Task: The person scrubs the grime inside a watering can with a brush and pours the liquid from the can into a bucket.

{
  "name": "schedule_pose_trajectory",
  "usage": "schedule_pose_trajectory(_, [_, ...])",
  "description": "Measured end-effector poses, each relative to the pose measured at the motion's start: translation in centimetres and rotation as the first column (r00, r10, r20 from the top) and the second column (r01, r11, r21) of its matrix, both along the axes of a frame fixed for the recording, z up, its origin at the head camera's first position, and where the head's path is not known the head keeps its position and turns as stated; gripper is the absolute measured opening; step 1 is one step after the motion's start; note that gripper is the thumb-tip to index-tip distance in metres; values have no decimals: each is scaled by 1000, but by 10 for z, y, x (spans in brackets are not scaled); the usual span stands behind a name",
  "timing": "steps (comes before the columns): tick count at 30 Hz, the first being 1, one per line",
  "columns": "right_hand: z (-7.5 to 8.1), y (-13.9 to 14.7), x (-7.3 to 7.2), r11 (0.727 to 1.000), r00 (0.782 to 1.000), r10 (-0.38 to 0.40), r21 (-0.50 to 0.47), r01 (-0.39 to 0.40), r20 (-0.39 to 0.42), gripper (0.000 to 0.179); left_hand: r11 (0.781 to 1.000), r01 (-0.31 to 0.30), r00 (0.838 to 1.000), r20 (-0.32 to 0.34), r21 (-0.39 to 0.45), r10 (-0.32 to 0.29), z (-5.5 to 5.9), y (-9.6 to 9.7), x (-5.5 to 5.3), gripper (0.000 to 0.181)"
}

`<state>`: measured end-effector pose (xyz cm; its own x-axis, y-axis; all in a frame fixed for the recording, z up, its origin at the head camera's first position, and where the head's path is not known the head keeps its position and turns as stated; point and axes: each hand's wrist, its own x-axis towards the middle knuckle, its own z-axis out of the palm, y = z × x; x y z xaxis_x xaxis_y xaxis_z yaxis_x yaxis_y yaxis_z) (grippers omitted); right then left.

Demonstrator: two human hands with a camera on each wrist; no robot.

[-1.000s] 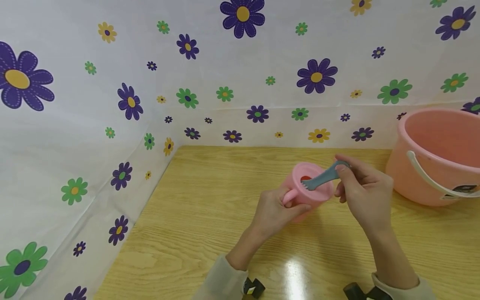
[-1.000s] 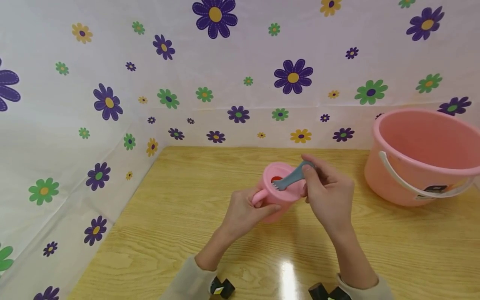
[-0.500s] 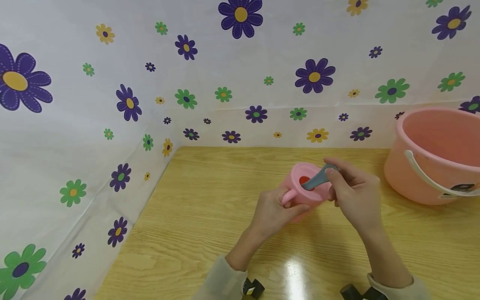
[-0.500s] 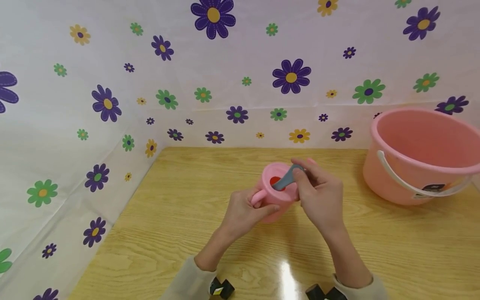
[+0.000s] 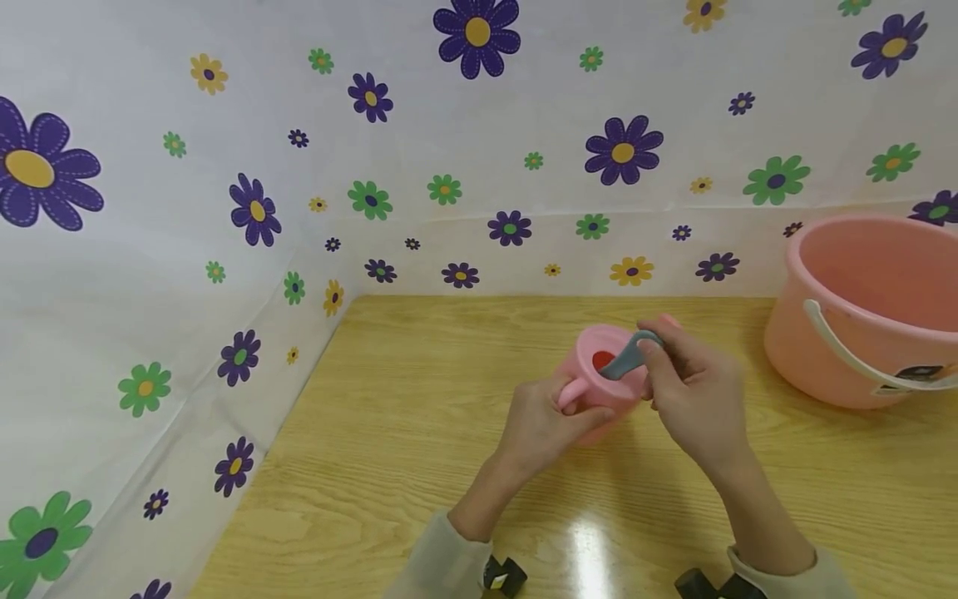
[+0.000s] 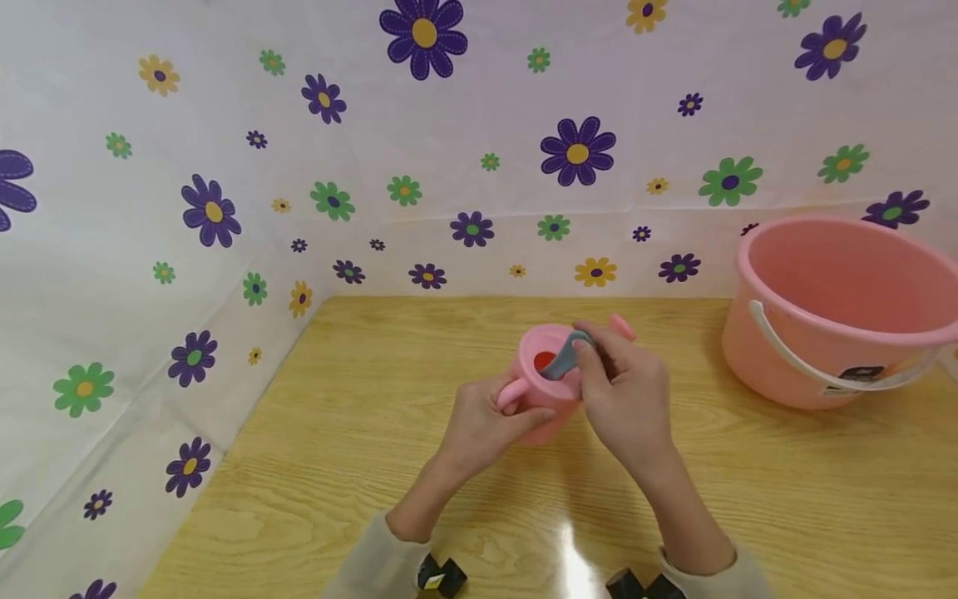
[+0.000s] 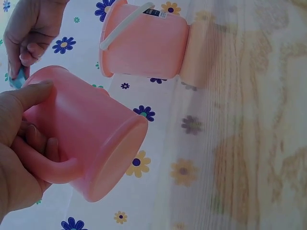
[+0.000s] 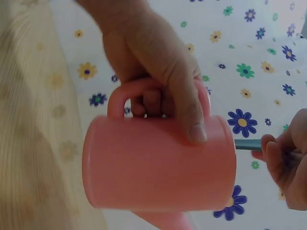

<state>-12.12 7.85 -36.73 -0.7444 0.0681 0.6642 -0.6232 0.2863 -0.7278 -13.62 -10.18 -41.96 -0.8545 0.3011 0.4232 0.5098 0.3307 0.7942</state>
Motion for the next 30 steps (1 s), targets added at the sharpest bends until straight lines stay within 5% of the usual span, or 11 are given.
schedule_pose_trajectory(3, [-2,-5,0,996,970,-63,49,76,-233,22,1000,11,1000,-19,4,-11,-2,-1,1,37])
schedule_pose_trajectory(6, [-2,-8,0,990,935,-77,84,113,-346,23,1000,22,1000,-13,10,-21,-3,-1,0,35])
schedule_pose_trajectory(11, [0,-7,1,975,907,-155,89,205,-392,21,1000,12,1000,-2,12,-12,-3,-1,0,36])
schedule_pose_trajectory(15, [1,-4,2,977,902,-166,59,206,-398,23,1000,0,1000,0,7,0,-2,-1,0,37])
schedule_pose_trajectory(22, [5,-5,-1,987,929,-161,-33,159,-334,27,1000,6,1000,12,14,-6,1,-4,-3,40])
schedule_pose_trajectory(30, [7,-7,-6,980,916,-199,-66,187,-347,22,1000,-5,1000,-17,-15,5,5,-8,-8,30])
